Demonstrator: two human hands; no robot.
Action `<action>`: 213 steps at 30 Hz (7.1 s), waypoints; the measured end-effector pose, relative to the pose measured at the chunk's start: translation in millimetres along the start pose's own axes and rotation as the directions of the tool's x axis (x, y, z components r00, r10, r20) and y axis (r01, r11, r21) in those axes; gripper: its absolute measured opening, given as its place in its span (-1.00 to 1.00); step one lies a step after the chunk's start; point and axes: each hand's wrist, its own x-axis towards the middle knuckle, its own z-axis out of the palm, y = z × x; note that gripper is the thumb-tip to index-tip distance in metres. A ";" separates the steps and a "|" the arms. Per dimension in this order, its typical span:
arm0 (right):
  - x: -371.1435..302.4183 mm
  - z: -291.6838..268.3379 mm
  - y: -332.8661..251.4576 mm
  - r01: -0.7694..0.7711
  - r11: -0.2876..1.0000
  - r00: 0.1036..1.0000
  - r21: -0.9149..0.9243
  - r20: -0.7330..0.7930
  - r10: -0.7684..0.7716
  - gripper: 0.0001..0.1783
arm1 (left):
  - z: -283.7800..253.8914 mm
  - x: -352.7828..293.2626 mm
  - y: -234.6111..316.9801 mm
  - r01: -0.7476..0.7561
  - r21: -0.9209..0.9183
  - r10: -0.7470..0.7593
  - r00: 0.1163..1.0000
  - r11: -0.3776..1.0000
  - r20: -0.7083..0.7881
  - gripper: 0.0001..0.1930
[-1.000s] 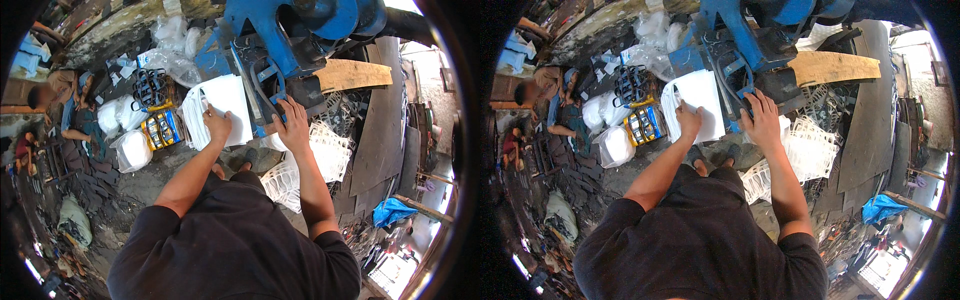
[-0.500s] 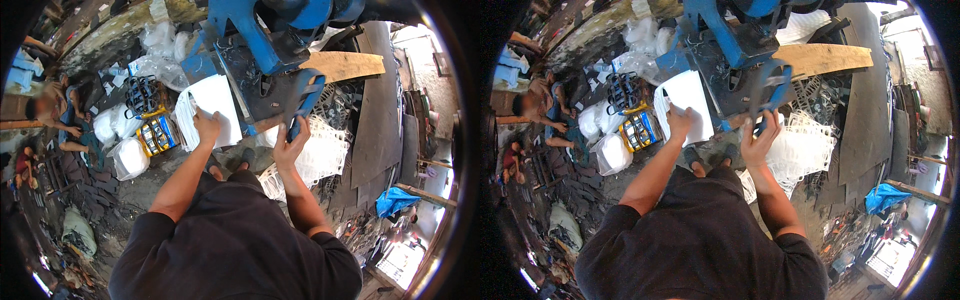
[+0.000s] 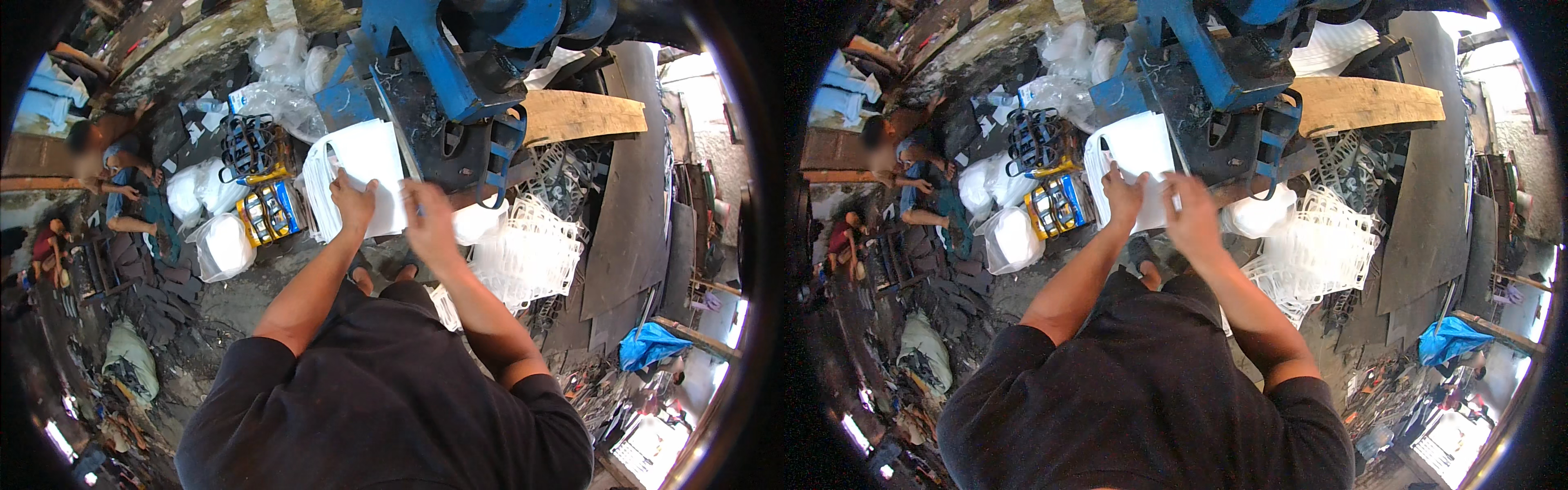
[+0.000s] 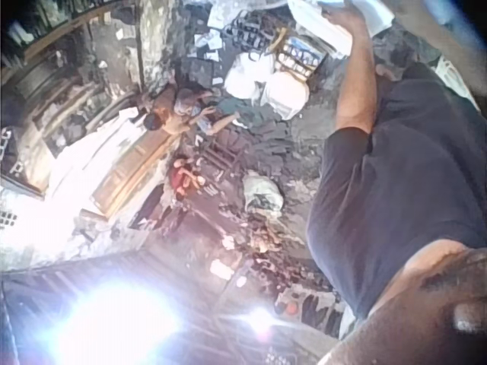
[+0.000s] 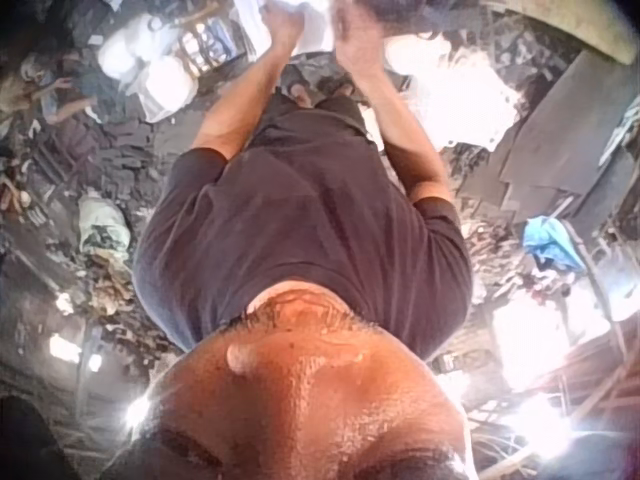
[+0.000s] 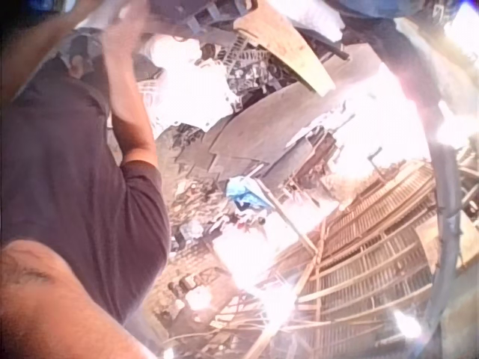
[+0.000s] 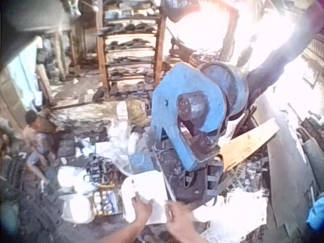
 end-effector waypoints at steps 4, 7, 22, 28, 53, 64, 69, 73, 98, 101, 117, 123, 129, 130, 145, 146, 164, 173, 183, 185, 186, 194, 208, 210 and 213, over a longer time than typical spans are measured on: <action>-3.8 85.5 51.6 -0.083 0.925 0.992 -0.370 -0.122 0.040 -0.42 | -9.4 5.7 5.6 0.070 -0.059 -0.063 0.992 0.996 0.108 -0.08; 16.3 105.3 66.5 -0.257 0.940 0.962 -0.225 -0.157 0.225 -0.36 | -8.8 11.3 -4.7 0.025 -0.049 -0.018 0.991 0.998 0.135 -0.20; 34.8 92.4 69.7 -0.556 0.831 0.821 0.019 0.168 0.546 -0.51 | -41.9 11.5 -3.7 0.405 -0.621 -0.221 0.909 0.672 0.354 -0.62; 26.4 62.9 4.3 -0.255 0.959 0.965 -0.124 0.030 0.260 -0.41 | -88.0 -15.5 9.7 0.235 -0.617 -0.011 0.939 0.751 0.344 -0.62; 30.2 51.3 4.3 -0.503 0.849 0.846 0.164 0.293 0.445 -0.51 | -104.9 -32.2 38.1 0.383 -0.743 -0.039 0.900 0.549 0.435 -0.48; 25.9 55.7 39.1 -0.457 0.879 0.883 0.138 0.189 0.430 -0.37 | -108.1 -30.3 35.6 0.454 -0.571 -0.057 0.813 0.683 0.579 -0.61; 30.5 48.9 28.0 -0.491 0.830 0.859 0.265 0.304 0.411 -0.45 | -114.4 -29.6 34.9 0.398 -0.582 -0.029 0.841 0.709 0.540 -0.61; 31.4 49.0 30.6 -0.497 0.814 0.854 0.301 0.335 0.398 -0.48 | -112.2 -26.7 29.6 0.419 -0.593 -0.053 0.843 0.687 0.535 -0.61; 49.5 -99.2 63.6 -0.285 0.867 0.871 -0.409 -0.489 0.056 -0.25 | -41.3 26.6 -3.0 0.513 -0.603 -0.286 0.853 0.610 0.436 -0.74; 44.6 -86.4 70.7 -0.423 0.791 0.879 -0.443 -0.414 0.238 -0.30 | -40.9 30.2 1.0 0.490 -0.593 -0.295 0.868 0.639 0.399 -0.80; -4.9 64.4 4.0 -0.058 0.993 0.998 -0.100 -0.033 0.054 -0.46 | -31.2 39.8 -28.1 0.497 -0.678 -0.261 0.866 0.541 0.427 -0.83; -8.5 110.0 35.1 -0.082 0.964 0.996 -0.252 -0.056 0.070 -0.49 | -43.7 32.7 -21.9 0.543 -0.651 -0.302 0.839 0.531 0.453 -0.70; -5.4 108.4 41.3 0.006 0.947 0.999 -0.320 -0.043 -0.020 -0.47 | -46.0 33.3 -28.3 0.554 -0.664 -0.275 0.831 0.503 0.484 -0.50; -2.8 105.0 38.0 0.013 0.947 0.999 -0.320 -0.033 -0.025 -0.46 | -48.9 31.2 -22.9 0.545 -0.644 -0.295 0.837 0.537 0.462 -0.51; -51.6 74.5 43.9 -0.713 -0.088 0.342 0.695 0.455 0.822 -0.77 | -49.2 152.5 13.3 -0.567 0.154 0.492 0.797 0.809 0.352 -0.76; -51.0 76.5 48.5 -0.720 -0.079 0.341 0.689 0.450 0.825 -0.76 | -50.0 150.7 11.6 -0.577 0.127 0.511 0.789 0.807 0.340 -0.76; 11.9 82.7 78.0 -0.364 0.875 0.926 -0.318 -0.027 0.376 -0.56 | -15.4 -24.6 1.1 0.180 -0.435 -0.130 0.981 0.882 0.143 -0.47; 19.3 86.7 85.3 -0.371 0.864 0.927 -0.340 -0.082 0.365 -0.70 | -20.3 -20.8 1.1 0.264 -0.308 -0.195 0.952 0.914 0.236 -0.42; 22.5 90.0 88.0 -0.474 0.848 0.880 -0.236 -0.090 0.466 -0.68 | -0.3 -11.4 -27.3 0.047 -0.207 -0.051 0.999 0.977 -0.014 -0.54; 23.2 88.9 87.6 -0.467 0.857 0.883 -0.220 -0.067 0.464 -0.68 | -0.9 -11.8 -27.9 0.055 -0.293 -0.059 0.998 0.955 -0.006 -0.56; 23.2 89.2 87.0 -0.480 0.854 0.876 -0.201 -0.067 0.477 -0.68 | -2.5 -10.9 -29.0 0.077 -0.342 -0.075 0.997 0.936 0.020 -0.56; 26.3 88.9 84.1 -0.505 0.851 0.860 -0.147 -0.001 0.510 -0.69 | -19.6 -0.5 -15.1 0.296 -0.536 -0.220 0.954 0.791 0.203 -0.55; 25.7 92.8 87.7 -0.446 0.888 0.894 -0.111 -0.028 0.446 -0.70 | -10.1 12.2 -32.3 0.209 -0.365 -0.165 0.975 0.907 0.147 -0.62; 25.2 92.1 86.7 -0.455 0.884 0.890 -0.111 -0.027 0.455 -0.69 | -9.8 9.0 -28.2 0.212 -0.371 -0.157 0.972 0.904 0.173 -0.61; 26.5 91.5 86.1 -0.444 0.886 0.895 -0.138 -0.026 0.444 -0.66 | -8.4 13.7 -35.9 0.266 -0.480 -0.217 0.964 0.836 0.155 -0.65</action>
